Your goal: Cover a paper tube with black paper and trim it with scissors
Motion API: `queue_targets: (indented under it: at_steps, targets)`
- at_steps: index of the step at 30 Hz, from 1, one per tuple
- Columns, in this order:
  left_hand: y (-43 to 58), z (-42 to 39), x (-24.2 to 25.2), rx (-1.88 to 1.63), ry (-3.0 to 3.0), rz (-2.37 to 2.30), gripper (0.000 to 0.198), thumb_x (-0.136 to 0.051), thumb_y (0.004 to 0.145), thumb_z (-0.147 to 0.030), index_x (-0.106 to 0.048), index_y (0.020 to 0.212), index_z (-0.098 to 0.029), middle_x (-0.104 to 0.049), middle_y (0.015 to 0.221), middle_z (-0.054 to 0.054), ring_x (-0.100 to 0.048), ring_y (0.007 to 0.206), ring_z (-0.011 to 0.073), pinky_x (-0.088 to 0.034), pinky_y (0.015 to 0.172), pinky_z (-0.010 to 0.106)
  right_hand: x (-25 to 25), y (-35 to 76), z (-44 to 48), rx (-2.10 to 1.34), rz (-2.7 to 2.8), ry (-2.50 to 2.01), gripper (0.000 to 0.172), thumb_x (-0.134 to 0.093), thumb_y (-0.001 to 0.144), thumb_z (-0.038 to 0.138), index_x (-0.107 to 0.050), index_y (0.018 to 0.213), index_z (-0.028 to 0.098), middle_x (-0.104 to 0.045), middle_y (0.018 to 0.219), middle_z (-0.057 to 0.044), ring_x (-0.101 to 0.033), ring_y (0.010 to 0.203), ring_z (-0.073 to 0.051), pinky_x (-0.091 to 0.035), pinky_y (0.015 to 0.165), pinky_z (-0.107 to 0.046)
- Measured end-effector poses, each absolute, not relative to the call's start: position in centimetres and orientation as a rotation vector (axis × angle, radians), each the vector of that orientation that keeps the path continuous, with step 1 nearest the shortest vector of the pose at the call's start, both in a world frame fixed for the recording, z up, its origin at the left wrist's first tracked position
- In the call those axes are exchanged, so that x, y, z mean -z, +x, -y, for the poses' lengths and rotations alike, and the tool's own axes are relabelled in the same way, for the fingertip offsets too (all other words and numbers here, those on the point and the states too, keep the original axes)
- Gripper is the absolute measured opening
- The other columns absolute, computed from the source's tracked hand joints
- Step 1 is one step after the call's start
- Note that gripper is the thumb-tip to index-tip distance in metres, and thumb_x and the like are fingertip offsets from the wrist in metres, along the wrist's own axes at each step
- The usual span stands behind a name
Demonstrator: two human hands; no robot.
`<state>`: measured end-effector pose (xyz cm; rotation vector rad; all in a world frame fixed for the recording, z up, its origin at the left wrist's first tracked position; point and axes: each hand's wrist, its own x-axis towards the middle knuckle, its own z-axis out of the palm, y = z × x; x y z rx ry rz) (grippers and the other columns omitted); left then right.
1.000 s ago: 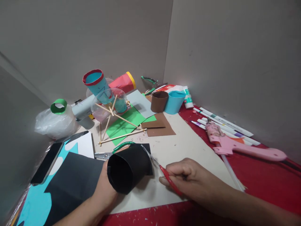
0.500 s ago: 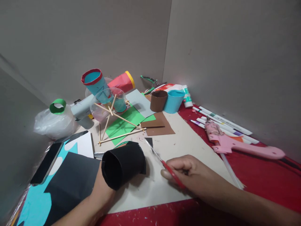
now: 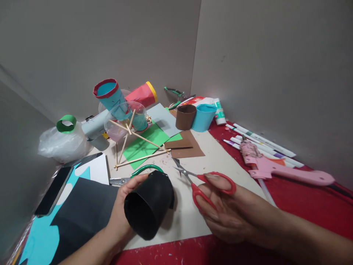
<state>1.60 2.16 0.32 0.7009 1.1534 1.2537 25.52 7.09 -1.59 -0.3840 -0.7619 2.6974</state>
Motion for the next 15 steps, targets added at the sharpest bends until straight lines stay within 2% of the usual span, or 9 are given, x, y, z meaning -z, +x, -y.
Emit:
queue_targets:
  at_steps: [3,6,8,12,15]
  targets:
    - [2.0,-1.9,-0.5,-1.025,0.756,-1.134,0.034,-0.090,0.066,-0.039,-0.082,0.094,-0.020,-0.080,0.090,0.009,-0.072,0.077,0.0199,-0.055,0.075,0.028,1.6,25.6,-6.9,-2.662,0.804,-0.390,0.056,-0.063,0.087,0.068,-0.059,0.067,0.016,-0.032,0.037,0.011,-0.021,0.030,-0.005,-0.013,0.033,-0.019]
    - [2.5,-1.1,-0.4,-0.839,0.957,-1.146,0.035,-0.080,0.079,-0.047,-0.080,0.099,-0.018,-0.078,0.084,0.008,-0.068,0.071,0.0165,-0.051,0.069,0.025,1.5,25.5,-6.9,-2.617,0.810,-0.414,0.052,-0.063,0.088,0.064,-0.059,0.067,0.017,-0.032,0.038,0.011,-0.020,0.028,-0.005,-0.013,0.033,-0.020]
    - [2.8,-0.7,-0.3,-0.780,1.133,-1.197,0.034,-0.072,0.086,-0.047,-0.079,0.102,-0.018,-0.077,0.086,0.009,-0.068,0.075,0.0173,-0.051,0.070,0.025,1.4,25.5,-6.9,-2.620,0.827,-0.396,0.054,-0.061,0.090,0.064,-0.055,0.062,0.018,-0.031,0.036,0.011,-0.019,0.029,-0.006,-0.012,0.032,-0.019]
    - [2.9,-0.5,-0.5,-0.831,1.417,-1.393,0.027,-0.067,0.090,-0.038,-0.079,0.103,-0.018,-0.079,0.098,0.011,-0.071,0.089,0.0229,-0.054,0.082,0.031,1.3,25.6,-7.0,-2.679,0.941,-0.376,0.064,-0.059,0.085,0.074,-0.047,0.054,0.019,-0.028,0.036,0.010,-0.020,0.031,-0.006,-0.012,0.032,-0.020]
    - [2.7,-0.7,-1.0,-1.022,1.341,-1.463,0.023,-0.068,0.091,-0.037,-0.079,0.102,-0.021,-0.079,0.101,0.010,-0.072,0.093,0.0237,-0.055,0.086,0.032,1.6,25.9,-6.6,-2.720,1.068,-0.444,0.067,-0.055,0.080,0.082,-0.047,0.056,0.020,-0.029,0.038,0.010,-0.020,0.032,-0.005,-0.014,0.033,-0.020]
